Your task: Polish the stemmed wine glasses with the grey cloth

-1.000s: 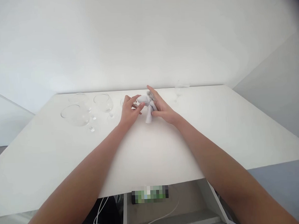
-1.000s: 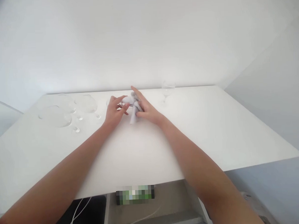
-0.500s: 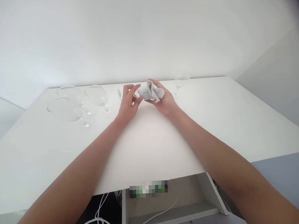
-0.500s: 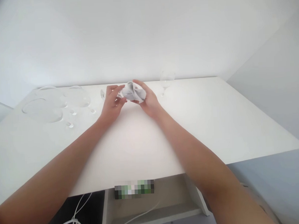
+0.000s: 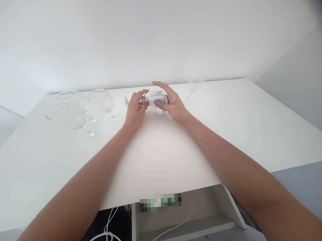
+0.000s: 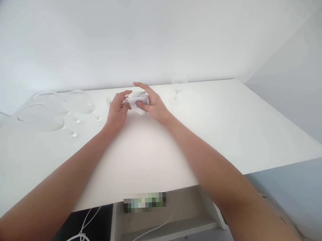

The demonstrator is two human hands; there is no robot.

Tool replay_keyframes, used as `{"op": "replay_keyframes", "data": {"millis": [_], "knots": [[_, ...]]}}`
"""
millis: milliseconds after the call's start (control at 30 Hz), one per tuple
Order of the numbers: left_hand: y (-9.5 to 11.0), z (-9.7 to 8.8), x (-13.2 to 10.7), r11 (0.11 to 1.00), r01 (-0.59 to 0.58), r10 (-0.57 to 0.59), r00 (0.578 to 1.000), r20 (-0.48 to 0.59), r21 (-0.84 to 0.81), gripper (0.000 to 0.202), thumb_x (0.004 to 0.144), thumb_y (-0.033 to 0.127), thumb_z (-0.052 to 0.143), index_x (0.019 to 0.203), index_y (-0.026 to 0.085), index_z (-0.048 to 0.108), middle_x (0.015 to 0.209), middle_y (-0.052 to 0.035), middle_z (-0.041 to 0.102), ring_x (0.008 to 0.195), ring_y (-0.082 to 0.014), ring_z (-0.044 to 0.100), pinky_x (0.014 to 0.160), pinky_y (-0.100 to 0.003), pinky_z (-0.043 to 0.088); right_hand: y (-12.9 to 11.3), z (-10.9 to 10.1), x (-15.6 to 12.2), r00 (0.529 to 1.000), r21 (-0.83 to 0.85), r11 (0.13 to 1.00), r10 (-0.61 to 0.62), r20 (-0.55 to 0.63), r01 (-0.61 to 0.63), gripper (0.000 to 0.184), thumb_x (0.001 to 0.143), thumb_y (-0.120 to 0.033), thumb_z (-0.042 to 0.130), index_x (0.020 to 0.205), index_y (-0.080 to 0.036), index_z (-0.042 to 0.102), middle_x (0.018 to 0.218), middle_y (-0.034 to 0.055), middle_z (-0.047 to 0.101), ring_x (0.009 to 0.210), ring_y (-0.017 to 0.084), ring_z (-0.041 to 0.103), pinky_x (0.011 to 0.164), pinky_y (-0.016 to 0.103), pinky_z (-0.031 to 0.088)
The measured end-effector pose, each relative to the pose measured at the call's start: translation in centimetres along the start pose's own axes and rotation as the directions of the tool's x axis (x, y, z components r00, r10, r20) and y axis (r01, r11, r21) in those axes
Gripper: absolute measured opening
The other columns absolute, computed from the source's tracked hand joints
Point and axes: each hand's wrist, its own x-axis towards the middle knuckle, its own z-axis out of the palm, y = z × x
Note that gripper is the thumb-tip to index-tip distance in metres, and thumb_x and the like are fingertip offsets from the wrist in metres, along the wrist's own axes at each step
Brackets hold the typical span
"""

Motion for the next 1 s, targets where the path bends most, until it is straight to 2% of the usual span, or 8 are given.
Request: {"op": "replay_keyframes", "data": {"millis": [133, 267, 400, 533, 633, 700, 867, 1000], "knots": [[0.2, 0.1, -0.1, 1.0, 0.01, -0.01, 1.0, 0.016, 0.011, 0.043, 0.104, 0.051, 0.063, 0.141, 0.029, 0.066, 0.116, -0.0084, 0.063, 0.092, -0.0183, 0.065, 0.088, -0.035, 0.058, 0.6, 0.1, 0.4, 0.999, 0.043, 0.999, 0.009, -0.037, -0.007, 0.081, 0.098, -0.071, 0.06, 0.166, -0.032, 0.036, 0.117, 0.0081, 0.072, 0.109, 0.03, 0.07, 0.1, 0.051, 0.061], [0.5, -0.2, -0.2, 1.0, 0.019, -0.018, 0.999, -0.028, 0.019, 0.04, 0.106, 0.053, 0.056, 0.137, 0.031, 0.068, 0.115, -0.0078, 0.066, 0.095, -0.0205, 0.064, 0.09, -0.038, 0.058, -0.7, -0.3, 0.0, 0.994, -0.153, 0.984, -0.079, 0.069, 0.089, 0.073, 0.098, -0.058, 0.068, 0.161, -0.031, 0.046, 0.132, 0.0084, 0.07, 0.114, 0.029, 0.068, 0.103, 0.047, 0.059], [1.1, -0.3, -0.2, 0.997, 0.077, -0.077, 0.997, 0.01, -0.014, 0.054, 0.107, 0.066, 0.045, 0.133, 0.027, 0.072, 0.11, -0.0088, 0.068, 0.081, -0.0182, 0.062, 0.079, -0.036, 0.058, -1.6, -0.3, -0.4, 0.986, -0.27, 0.958, -0.06, 0.154, 0.1, 0.06, 0.1, -0.043, 0.062, 0.159, -0.031, 0.051, 0.123, 0.0058, 0.075, 0.1, 0.024, 0.068, 0.096, 0.042, 0.058], [1.1, 0.0, -0.2, 0.98, 0.149, -0.142, 0.988, 0.059, -0.129, 0.054, 0.104, 0.069, 0.049, 0.14, 0.033, 0.065, 0.125, -0.0096, 0.06, 0.073, -0.0125, 0.062, 0.053, -0.026, 0.052, -1.0, 0.4, 0.1, 1.0, -0.028, 1.0, -0.012, -0.022, 0.011, 0.067, 0.098, -0.059, 0.064, 0.157, -0.031, 0.048, 0.122, 0.0074, 0.072, 0.104, 0.026, 0.069, 0.098, 0.046, 0.059], [0.6, 0.3, -0.2, 0.987, 0.116, -0.106, 0.99, 0.088, -0.111, 0.051, 0.1, 0.062, 0.064, 0.143, 0.033, 0.064, 0.129, -0.0091, 0.054, 0.074, -0.011, 0.063, 0.049, -0.024, 0.051, -0.7, 0.8, 0.4, 0.985, 0.226, 0.968, 0.139, -0.106, -0.112, 0.069, 0.093, -0.075, 0.064, 0.149, -0.035, 0.053, 0.122, 0.0065, 0.072, 0.108, 0.027, 0.071, 0.097, 0.048, 0.061], [0.2, 0.4, -0.2, 0.993, 0.091, -0.087, 0.994, 0.062, -0.075, 0.048, 0.099, 0.057, 0.068, 0.141, 0.033, 0.065, 0.123, -0.0076, 0.054, 0.069, -0.0093, 0.06, 0.048, -0.025, 0.05, -0.9, 0.9, 0.4, 0.976, 0.296, 0.943, 0.192, -0.105, -0.154, 0.067, 0.09, -0.075, 0.067, 0.143, -0.036, 0.057, 0.125, 0.0056, 0.071, 0.111, 0.027, 0.07, 0.098, 0.049, 0.062], [-0.2, 0.0, -0.2, 0.999, 0.04, -0.04, 0.999, -0.034, 0.019, 0.046, 0.108, 0.062, 0.048, 0.123, 0.026, 0.073, 0.1, -0.0053, 0.058, 0.077, -0.0139, 0.061, 0.059, -0.029, 0.052, -2.1, 0.7, -0.3, 0.999, 0.021, 0.999, 0.044, 0.002, -0.044, 0.073, 0.083, -0.049, 0.084, 0.149, -0.032, 0.058, 0.126, 0.0057, 0.072, 0.119, 0.03, 0.066, 0.106, 0.048, 0.058], [0.2, 0.0, -0.3, 0.991, 0.126, -0.124, 0.992, 0.034, -0.047, 0.059, 0.108, 0.07, 0.038, 0.124, 0.024, 0.07, 0.101, -0.0044, 0.063, 0.069, -0.0116, 0.061, 0.058, -0.03, 0.052, -1.8, 0.8, -0.3, 0.998, -0.041, 0.998, 0.053, 0.013, -0.053, 0.073, 0.087, -0.044, 0.079, 0.155, -0.034, 0.054, 0.115, 0.0045, 0.072, 0.112, 0.029, 0.067, 0.105, 0.048, 0.058]]}}
